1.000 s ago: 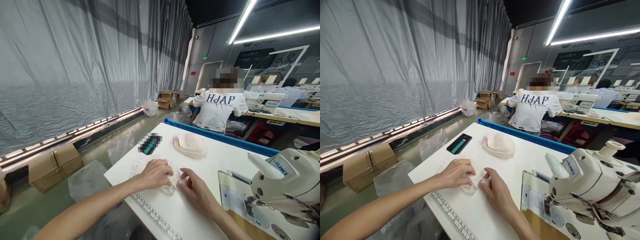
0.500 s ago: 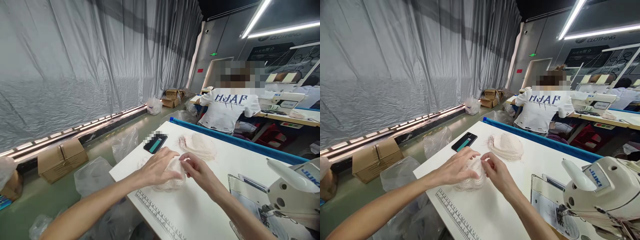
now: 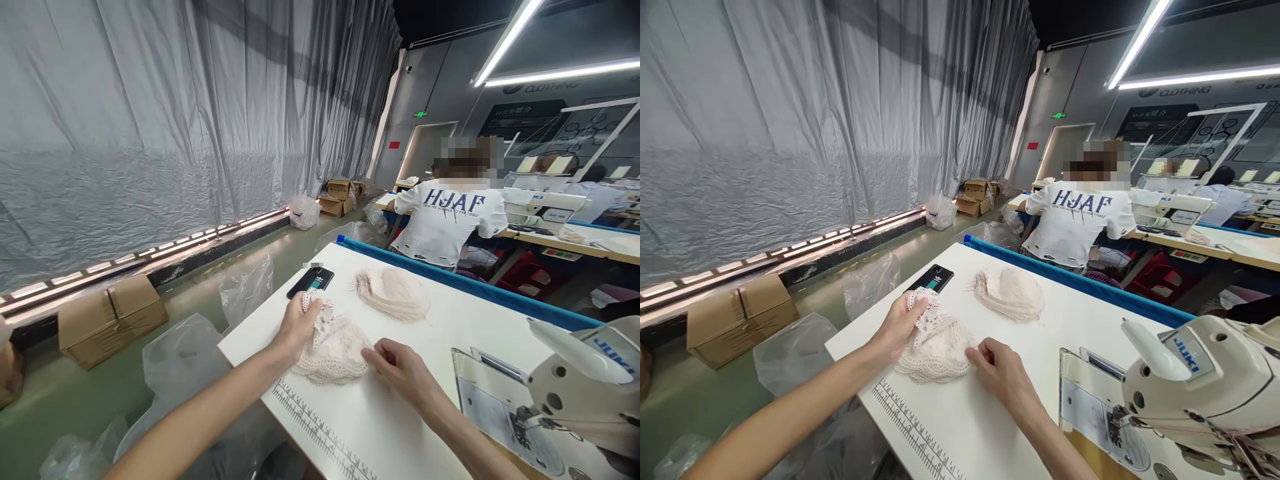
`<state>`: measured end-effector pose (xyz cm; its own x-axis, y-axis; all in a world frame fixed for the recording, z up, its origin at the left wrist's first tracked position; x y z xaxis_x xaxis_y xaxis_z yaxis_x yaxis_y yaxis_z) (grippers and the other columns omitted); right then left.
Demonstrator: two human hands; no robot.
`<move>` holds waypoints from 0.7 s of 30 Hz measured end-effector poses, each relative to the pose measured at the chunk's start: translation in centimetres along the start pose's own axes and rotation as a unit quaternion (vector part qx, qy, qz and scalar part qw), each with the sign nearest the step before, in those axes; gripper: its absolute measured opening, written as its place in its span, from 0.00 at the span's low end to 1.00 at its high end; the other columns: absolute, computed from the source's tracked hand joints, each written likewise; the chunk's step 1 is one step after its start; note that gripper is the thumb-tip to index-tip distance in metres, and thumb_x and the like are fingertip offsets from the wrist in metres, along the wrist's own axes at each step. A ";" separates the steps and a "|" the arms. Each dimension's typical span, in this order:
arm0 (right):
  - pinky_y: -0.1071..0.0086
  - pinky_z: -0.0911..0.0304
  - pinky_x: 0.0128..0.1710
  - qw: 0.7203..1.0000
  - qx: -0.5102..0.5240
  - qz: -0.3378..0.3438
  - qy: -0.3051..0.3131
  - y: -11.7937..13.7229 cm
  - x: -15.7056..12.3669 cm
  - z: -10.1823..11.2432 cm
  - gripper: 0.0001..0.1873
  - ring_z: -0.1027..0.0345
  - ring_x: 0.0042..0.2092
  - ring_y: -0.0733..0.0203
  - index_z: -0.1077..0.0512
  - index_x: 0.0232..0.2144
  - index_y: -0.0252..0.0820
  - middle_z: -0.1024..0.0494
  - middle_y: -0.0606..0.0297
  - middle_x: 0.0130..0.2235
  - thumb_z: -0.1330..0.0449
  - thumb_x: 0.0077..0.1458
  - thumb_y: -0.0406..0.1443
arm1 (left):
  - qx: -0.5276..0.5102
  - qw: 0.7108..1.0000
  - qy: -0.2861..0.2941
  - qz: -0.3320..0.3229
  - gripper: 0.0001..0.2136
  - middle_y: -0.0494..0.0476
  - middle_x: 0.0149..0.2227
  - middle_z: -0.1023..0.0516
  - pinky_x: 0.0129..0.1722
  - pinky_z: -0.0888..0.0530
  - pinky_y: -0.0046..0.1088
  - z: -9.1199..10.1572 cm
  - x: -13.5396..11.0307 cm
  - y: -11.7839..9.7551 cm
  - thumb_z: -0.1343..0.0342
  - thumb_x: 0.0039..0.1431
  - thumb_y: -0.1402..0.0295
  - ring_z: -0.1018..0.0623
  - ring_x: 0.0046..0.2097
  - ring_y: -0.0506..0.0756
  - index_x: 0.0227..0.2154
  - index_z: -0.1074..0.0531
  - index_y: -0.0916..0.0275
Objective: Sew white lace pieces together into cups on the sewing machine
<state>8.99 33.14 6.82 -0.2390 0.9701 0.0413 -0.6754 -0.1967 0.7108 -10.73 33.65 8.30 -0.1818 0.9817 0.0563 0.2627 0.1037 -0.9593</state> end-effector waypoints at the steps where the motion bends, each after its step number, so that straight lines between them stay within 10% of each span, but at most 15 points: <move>1: 0.71 0.54 0.19 1.000 -0.018 0.000 -0.009 0.3 0.1 0.2 0.22 0.48 0.20 0.64 0.47 0.14 0.45 0.39 0.70 0.16 0.48 0.51 0.49 | -0.027 1.000 -0.005 0.001 0.13 0.56 0.38 0.25 0.40 0.28 0.24 0.1 -0.2 -0.3 0.44 0.55 0.61 0.24 0.42 0.52 0.39 0.33 0.63; 10: 0.71 0.62 0.21 0.987 -0.072 0.040 -0.141 3.4 -0.4 3.0 0.19 0.50 0.19 0.62 0.46 0.15 0.45 0.39 0.66 0.18 0.48 0.50 0.46 | -0.165 0.983 -0.031 0.077 0.13 0.58 0.33 0.22 0.38 0.24 0.28 0.1 -1.6 -1.3 0.37 0.50 0.65 0.21 0.37 0.55 0.35 0.30 0.66; 21: 0.65 0.34 0.30 0.940 0.268 0.100 -0.186 5.3 -5.5 8.0 0.15 0.33 0.30 0.59 0.37 0.28 0.48 0.31 0.67 0.28 0.49 0.55 0.51 | -0.208 0.975 -0.063 0.034 0.08 0.61 0.32 0.21 0.41 0.23 0.31 0.5 -3.0 -5.0 0.38 0.51 0.68 0.20 0.37 0.57 0.31 0.27 0.69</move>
<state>12.32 27.91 15.95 0.0040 0.9238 0.3828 -0.1710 -0.3765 0.9105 -11.93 30.16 12.80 -0.2587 0.9639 -0.0634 0.6354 0.1204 -0.7627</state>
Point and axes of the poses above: each hand's wrist, its own x-axis towards the middle knuckle, its own z-axis out of the back of the hand, y = z × x, the point moved 10 cm from there along x, towards the middle knuckle
